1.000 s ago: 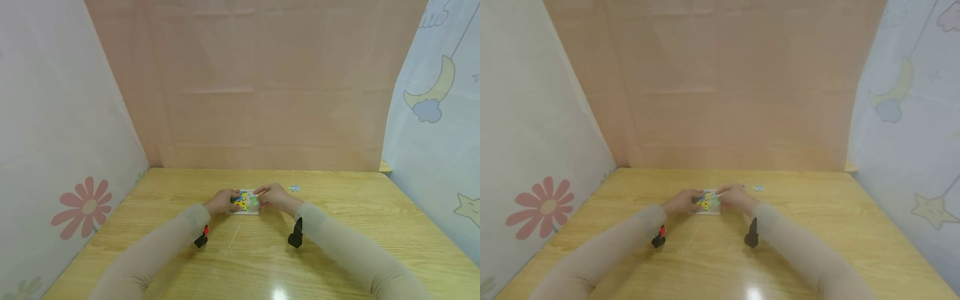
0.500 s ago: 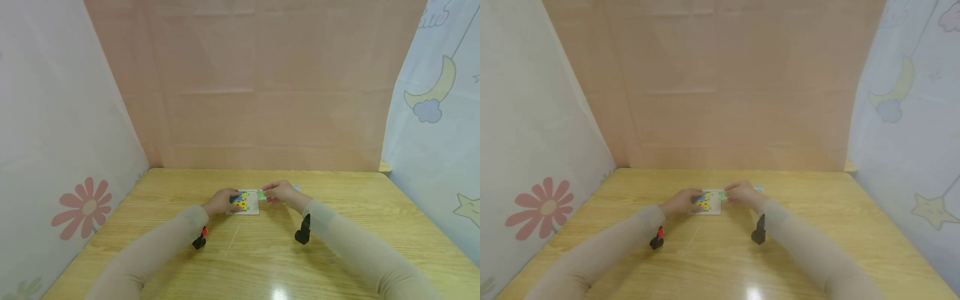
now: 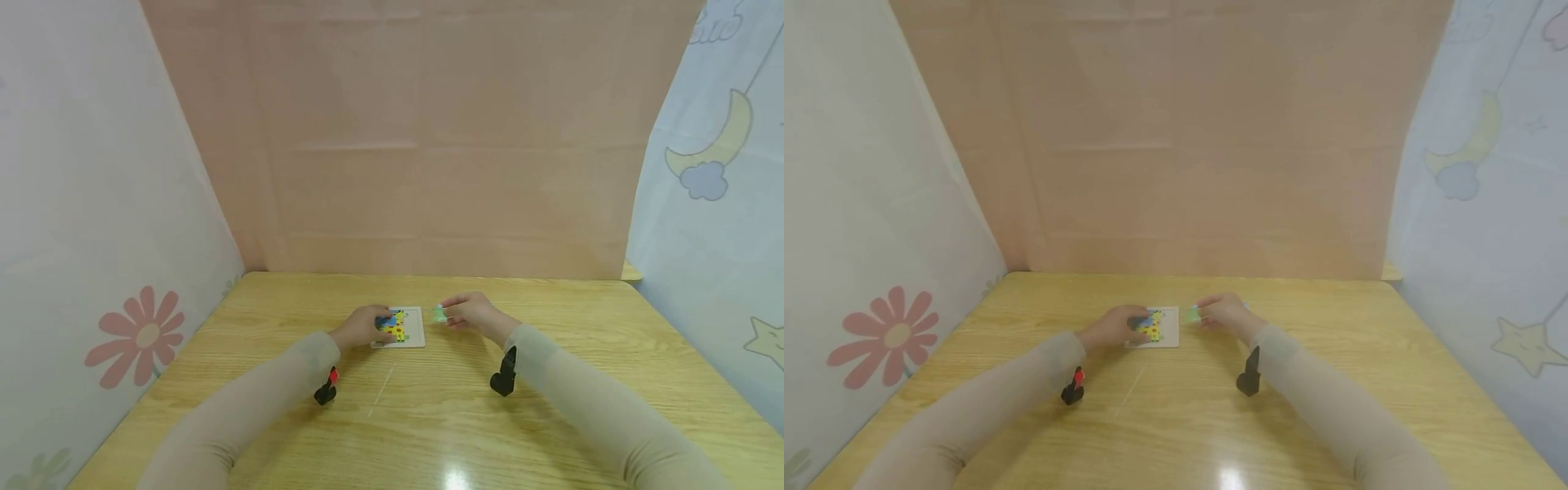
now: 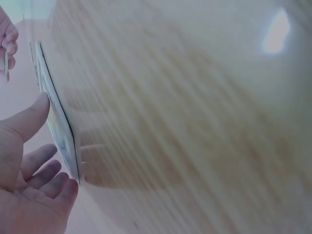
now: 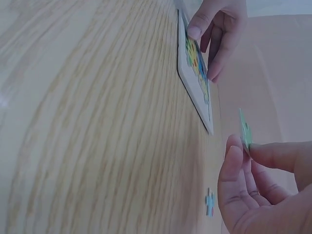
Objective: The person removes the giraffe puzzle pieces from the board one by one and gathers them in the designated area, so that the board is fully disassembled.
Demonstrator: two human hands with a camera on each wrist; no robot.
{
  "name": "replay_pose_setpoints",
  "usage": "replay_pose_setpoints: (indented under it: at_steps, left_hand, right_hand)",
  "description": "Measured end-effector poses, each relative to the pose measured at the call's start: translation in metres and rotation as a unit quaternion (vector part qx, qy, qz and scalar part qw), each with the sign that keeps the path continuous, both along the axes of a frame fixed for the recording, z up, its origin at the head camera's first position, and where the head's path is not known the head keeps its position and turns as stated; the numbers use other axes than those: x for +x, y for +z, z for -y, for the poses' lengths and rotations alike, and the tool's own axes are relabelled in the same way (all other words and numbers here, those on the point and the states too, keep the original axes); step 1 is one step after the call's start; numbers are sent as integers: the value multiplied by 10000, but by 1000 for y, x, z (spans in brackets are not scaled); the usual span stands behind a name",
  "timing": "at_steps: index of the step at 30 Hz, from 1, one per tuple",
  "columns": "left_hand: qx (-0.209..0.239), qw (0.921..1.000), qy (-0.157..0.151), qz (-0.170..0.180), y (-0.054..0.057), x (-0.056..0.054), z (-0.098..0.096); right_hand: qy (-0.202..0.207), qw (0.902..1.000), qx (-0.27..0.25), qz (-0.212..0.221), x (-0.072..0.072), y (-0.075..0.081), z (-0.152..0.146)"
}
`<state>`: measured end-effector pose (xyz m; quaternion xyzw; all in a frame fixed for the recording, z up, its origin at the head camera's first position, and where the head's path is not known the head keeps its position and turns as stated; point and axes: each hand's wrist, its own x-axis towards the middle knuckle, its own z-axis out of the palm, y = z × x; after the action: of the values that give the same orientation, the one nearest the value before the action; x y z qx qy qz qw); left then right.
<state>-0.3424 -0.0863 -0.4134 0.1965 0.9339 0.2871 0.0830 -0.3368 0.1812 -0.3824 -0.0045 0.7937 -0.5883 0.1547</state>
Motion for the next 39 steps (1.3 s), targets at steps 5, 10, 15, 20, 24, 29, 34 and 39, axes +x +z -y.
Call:
replay_pose_setpoints:
  at_steps: [5,10,15,20,24,29,34,39]
  left_hand:
    - [77,9998,36,-152,3,-2,-1]
    - [72,9996,204,-197,9,-1,-5]
    - [131,9992,369,-64,7,-5,-11]
    - [62,9986,530,-59,5,-4,-13]
    - [-2,9982,599,-61,3,-3,-13]
    - [-77,9981,604,-104,2,-1,-13]
    - [-96,9979,626,-159,2,-1,-13]
    - [-10,9977,675,-112,1,-2,-13]
  right_hand:
    - [-78,10000,28,50,-1,1,-9]
    - [-72,9996,246,-77,-1,3,-18]
    - [-158,9994,278,-116,-1,5,-27]
    - [-175,9996,209,-91,-1,5,-36]
    - [-222,9995,222,-77,0,6,-44]
    - [-387,9987,328,-108,-1,7,-53]
    - [-547,9982,221,-80,-5,7,-64]
    - [-705,9972,204,-122,-11,6,-78]
